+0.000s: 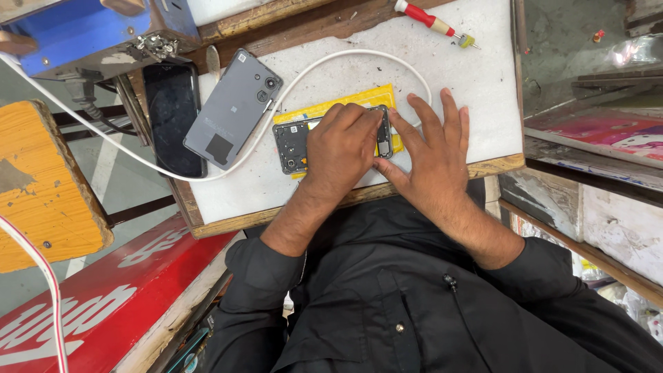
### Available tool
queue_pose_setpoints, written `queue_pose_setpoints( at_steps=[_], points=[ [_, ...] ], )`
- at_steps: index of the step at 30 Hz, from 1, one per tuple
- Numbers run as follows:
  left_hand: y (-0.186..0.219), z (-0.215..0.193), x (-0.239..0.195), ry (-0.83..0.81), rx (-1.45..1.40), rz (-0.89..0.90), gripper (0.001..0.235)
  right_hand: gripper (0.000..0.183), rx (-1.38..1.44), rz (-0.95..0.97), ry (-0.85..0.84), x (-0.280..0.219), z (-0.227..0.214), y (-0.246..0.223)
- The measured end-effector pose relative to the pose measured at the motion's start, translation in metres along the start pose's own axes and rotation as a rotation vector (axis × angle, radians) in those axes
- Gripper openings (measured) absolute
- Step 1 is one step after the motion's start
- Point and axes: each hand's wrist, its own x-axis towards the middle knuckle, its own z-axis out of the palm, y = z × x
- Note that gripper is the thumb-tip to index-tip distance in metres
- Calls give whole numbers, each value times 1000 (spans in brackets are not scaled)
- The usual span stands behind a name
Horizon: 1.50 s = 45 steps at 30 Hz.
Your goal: The person works on a disassembled smartphone placed on a yellow mat. They repeatedly insert and remove a SIM card tray, then use a small tool to press and adjust internal components near the battery and motherboard. The phone remains open throughout the clip.
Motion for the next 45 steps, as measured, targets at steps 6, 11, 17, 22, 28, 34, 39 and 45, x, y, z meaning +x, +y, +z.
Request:
queue_pose_setpoints(
  at_steps=[6, 11, 17, 22, 28, 34, 39, 45],
  points=[
    [-1, -1, 0, 19, 29, -15, 16, 79, 6, 0, 6, 1, 0, -2],
    [-3, -1, 0, 11, 16, 6, 18, 79, 10, 0, 7, 0, 2, 0],
    [-3, 0, -3, -10, 21, 6, 21, 79, 3, 0, 12, 0, 0, -1],
    [-1, -6, 1, -5, -6, 23, 21, 79, 8, -2, 13, 2, -3, -4],
    [10, -42, -10, 171, -221, -142, 17, 51, 110, -14, 107, 7, -22, -3],
    [16, -85, -52, 226, -165, -317, 12, 20, -44, -54, 142, 35, -23, 0],
    [11, -91, -74, 186, -20, -276, 11, 13, -128, -56, 128, 47, -12, 1],
    [5, -74, -72, 101, -6, -184, 14, 7, -106, -71, 159, 43, -10, 9]
  ],
)
